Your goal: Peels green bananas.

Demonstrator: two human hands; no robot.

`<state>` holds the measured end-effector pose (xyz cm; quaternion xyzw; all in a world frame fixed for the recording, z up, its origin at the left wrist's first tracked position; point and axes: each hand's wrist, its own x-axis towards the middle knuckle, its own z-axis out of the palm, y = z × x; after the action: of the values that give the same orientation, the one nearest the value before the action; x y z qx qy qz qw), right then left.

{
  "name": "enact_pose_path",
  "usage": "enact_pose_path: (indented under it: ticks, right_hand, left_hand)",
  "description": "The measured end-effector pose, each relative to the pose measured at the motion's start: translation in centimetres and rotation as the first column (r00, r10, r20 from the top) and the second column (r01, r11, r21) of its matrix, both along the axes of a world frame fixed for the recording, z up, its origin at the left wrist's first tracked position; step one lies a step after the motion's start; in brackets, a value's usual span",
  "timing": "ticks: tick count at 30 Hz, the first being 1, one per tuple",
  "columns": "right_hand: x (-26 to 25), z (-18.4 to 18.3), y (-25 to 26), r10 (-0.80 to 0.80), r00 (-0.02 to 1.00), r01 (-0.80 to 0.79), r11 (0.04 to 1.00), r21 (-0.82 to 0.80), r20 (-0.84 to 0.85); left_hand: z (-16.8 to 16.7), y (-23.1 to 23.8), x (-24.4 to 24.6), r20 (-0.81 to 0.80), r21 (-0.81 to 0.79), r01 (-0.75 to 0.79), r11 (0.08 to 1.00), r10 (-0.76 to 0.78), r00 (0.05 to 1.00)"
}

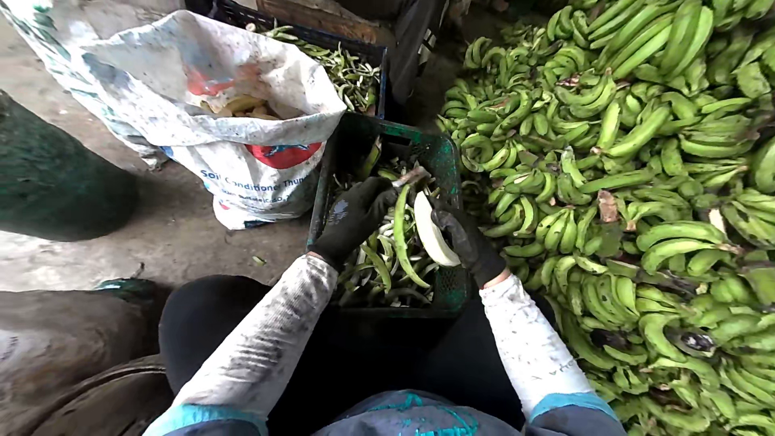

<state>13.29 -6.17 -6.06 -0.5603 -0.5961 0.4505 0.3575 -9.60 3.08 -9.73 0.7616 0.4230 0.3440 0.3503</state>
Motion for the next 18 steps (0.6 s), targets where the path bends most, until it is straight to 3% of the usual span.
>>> enact_pose_path:
  ticks: [3, 6, 10, 13, 14, 16, 18]
  right_hand:
    - [0.3, -0.8, 0.2, -0.218, 0.939, 0.174, 0.968, -0.178, -0.266]
    - [1.5, -1.5, 0.4, -0.430, 0.724, 0.283, 0.898, -0.337, -0.539]
    - [3.8, -4.3, 1.3, -0.329, 0.523, 0.291, 0.936, -0.198, -0.786]
    - [3.9, -4.7, 1.8, -0.338, 0.321, 0.222, 0.935, -0.277, -0.885]
    - [3.9, -4.6, 1.7, -0.347, 0.336, 0.207, 0.934, -0.291, -0.875]
    - [2.8, -3.7, 0.9, -0.412, 0.520, 0.298, 0.908, -0.293, -0.748]
    - [1.8, -3.1, 0.2, -0.433, 0.717, 0.381, 0.900, -0.213, -0.547]
  left_hand:
    - [-0.1, 0.2, 0.0, -0.033, 0.020, -0.030, 0.999, 0.031, 0.999]
    - [0.7, -1.2, 0.9, -0.125, 0.213, 0.038, 0.976, -0.011, 0.992]
    - [0.0, -3.6, 2.7, -0.227, 0.467, 0.173, 0.867, -0.071, 0.971]
    - [-0.4, -4.5, 3.8, -0.223, 0.602, 0.201, 0.773, -0.079, 0.972]
    - [-0.4, -4.7, 4.1, -0.231, 0.609, 0.206, 0.766, -0.077, 0.970]
    - [-0.7, -4.9, 4.5, -0.245, 0.569, 0.203, 0.797, -0.072, 0.967]
    - [-1.2, -4.7, 4.7, -0.221, 0.422, 0.180, 0.889, -0.092, 0.971]
